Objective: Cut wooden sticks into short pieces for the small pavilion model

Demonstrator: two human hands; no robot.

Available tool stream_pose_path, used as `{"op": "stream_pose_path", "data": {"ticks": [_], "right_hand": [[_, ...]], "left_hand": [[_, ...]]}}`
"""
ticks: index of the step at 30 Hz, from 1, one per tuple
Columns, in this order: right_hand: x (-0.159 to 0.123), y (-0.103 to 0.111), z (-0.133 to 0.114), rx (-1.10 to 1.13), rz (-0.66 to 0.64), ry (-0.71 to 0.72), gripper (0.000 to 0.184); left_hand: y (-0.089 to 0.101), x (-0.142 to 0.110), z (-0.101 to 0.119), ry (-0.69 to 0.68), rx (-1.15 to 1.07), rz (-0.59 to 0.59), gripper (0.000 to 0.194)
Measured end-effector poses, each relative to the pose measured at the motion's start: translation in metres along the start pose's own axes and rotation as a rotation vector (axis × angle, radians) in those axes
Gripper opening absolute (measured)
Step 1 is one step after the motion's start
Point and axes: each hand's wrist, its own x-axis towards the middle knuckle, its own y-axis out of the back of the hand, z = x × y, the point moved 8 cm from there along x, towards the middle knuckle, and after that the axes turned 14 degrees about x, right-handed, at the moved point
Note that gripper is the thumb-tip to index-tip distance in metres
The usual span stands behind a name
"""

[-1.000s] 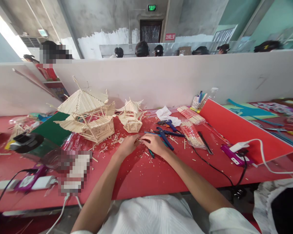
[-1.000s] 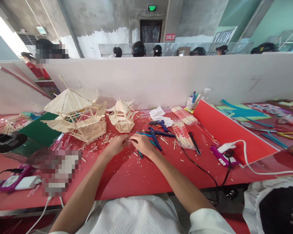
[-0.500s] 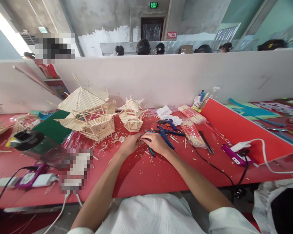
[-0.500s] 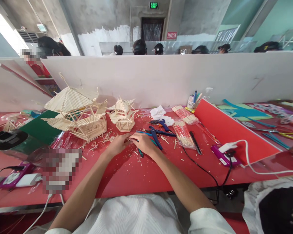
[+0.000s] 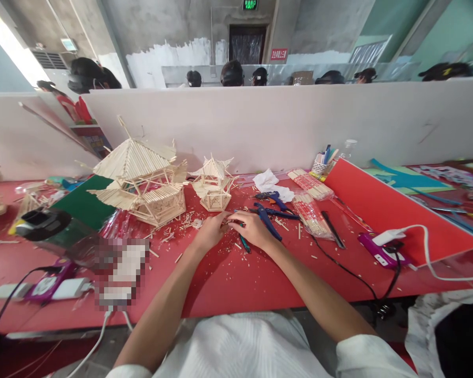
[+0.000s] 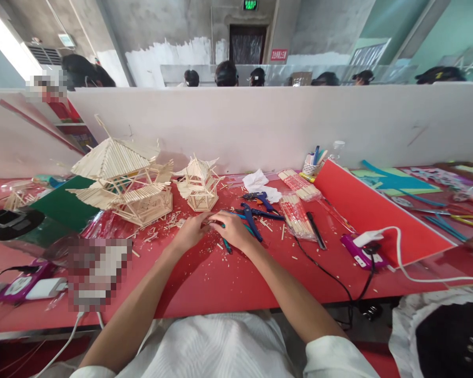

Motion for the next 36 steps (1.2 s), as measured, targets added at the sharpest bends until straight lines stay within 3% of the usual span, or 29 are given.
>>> {"op": "stream_pose_path", "data": {"ticks": [12,26,36], "right_hand": [[-0.001,0.008,0.004,0.100,0.102,0.000,0.012],[0.000,0.013,0.014,0.275,0.149,-0.060,0.008],[0.000,0.010,0.005,0.164,0.145,0.017,0.011]], "left_hand": [[0.009,0.000,0.004,0.058,-0.015,0.033,0.034],[0.010,0.000,0.006,0.036,-0.251,0.072,0.022],[0.000,0.003,-0.002,0.038,-0.309,0.058,0.039]]}}
